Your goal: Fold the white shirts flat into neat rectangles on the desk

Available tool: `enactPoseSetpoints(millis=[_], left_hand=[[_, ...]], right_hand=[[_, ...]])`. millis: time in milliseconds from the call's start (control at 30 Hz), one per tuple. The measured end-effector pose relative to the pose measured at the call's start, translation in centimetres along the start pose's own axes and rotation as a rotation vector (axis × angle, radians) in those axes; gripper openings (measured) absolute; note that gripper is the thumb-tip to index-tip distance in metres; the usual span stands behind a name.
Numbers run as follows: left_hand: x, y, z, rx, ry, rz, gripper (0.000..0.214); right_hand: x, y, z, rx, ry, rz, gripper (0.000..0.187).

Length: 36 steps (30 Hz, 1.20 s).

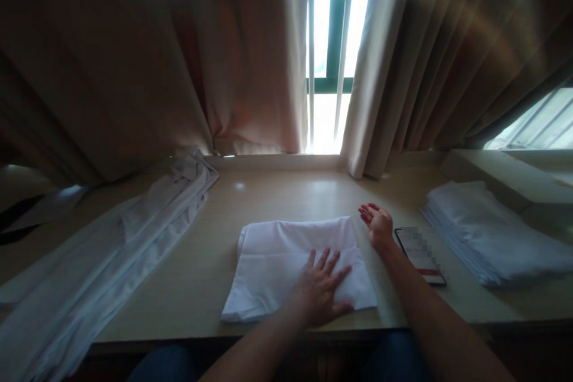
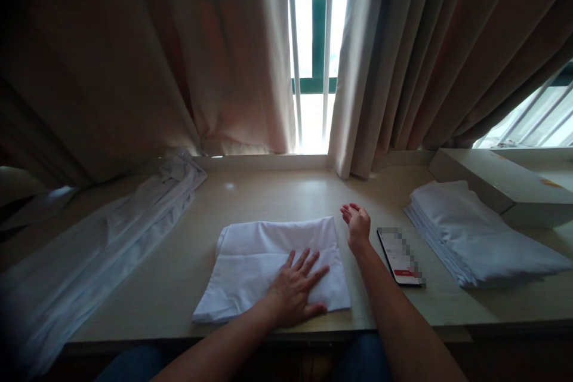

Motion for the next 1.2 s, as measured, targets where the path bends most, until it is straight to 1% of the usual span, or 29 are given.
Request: enactPoseSetpoints(millis=[67,133,167,200,233,300,333,400,533,600,700,767,833,900,967,1033,1200], left_hand=[[0.1,0.1,0.0,0.013,0.004,0.001,0.079],[0.1,0.2,0.0,0.025,0.006,-0.012,0.083],[0.2,0.3,0.0,0.029,0.007,-0.021,0.085],[0.2,0.4,0.0,0.029,0.010,-0.028,0.088],[0.2,0.5,0.0,0.025,0.014,-0.032,0.089],[0.2,0.7,0.1,0.010,0.021,-0.033,0.090],[0.2,0.7,0.1,0.000,0.019,-0.036,0.091],[0.3,0.6,0.1,-0.010,0.005,-0.054,0.093],[0.4,0.2,0.1,-0.003,0.029,-0.072,0.091],[0.5,0.1,0.1,0.004,0.042,-0.072,0.090],[0.5,0.2,0.1,0.025,0.036,-0.072,0.090],[0.6,0.3,0.2,0.042,0.039,-0.068,0.089],[0.5,0.4,0.1,0.057,0.043,-0.060,0.090],[0.5,0.5,0.1,0.063,0.026,-0.054,0.092],[0.5,0.5,0.1,0.062,-0.001,-0.048,0.094],[0.4,0.6,0.0,0.062,-0.016,-0.039,0.093],[0.3,0.9,0.1,0.051,-0.017,0.005,0.087]], right_hand=[[-2.2,1.0,0.0,-0.102,-0.109,0.001,0.037],[-5.0,2.3,-0.9,-0.253,-0.221,0.090,0.040],[-6.4,2.9,-1.6,-0.363,-0.286,0.164,0.041],[-7.7,3.7,-2.2,-0.623,-0.431,0.256,0.043],[-8.8,4.3,-2.9,-0.817,-0.534,0.284,0.045],[-9.8,5.5,-4.0,-1.121,-0.683,0.290,0.052],[-9.7,6.0,-4.3,-1.194,-0.704,0.266,0.056],[-8.8,7.1,-4.6,-1.281,-0.668,0.236,0.063],[-6.0,8.2,-5.2,-1.361,-0.517,0.243,0.072],[-5.3,8.4,-5.6,-1.363,-0.504,0.259,0.073],[-5.4,8.3,-5.8,-1.363,-0.505,0.267,0.072],[-5.7,7.9,-5.7,-1.347,-0.541,0.216,0.069],[-5.8,7.3,-5.7,-1.339,-0.543,0.123,0.069],[-5.4,6.4,-5.7,-1.367,-0.466,0.059,0.073],[-4.6,5.5,-5.8,-1.402,-0.384,0.037,0.076],[-3.7,4.8,-6.0,-1.409,-0.338,0.020,0.078],[-1.1,4.1,-6.1,-1.421,-0.163,-0.001,0.082]])
Point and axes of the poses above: each hand's wrist, its own x-axis towards the middle knuckle, its own y-axis out of the palm, z = x × y, the point moved 1 cm from there along x, towards the middle knuckle, and after that the axes turned 13 degrees about y, right-handed, at the moved point
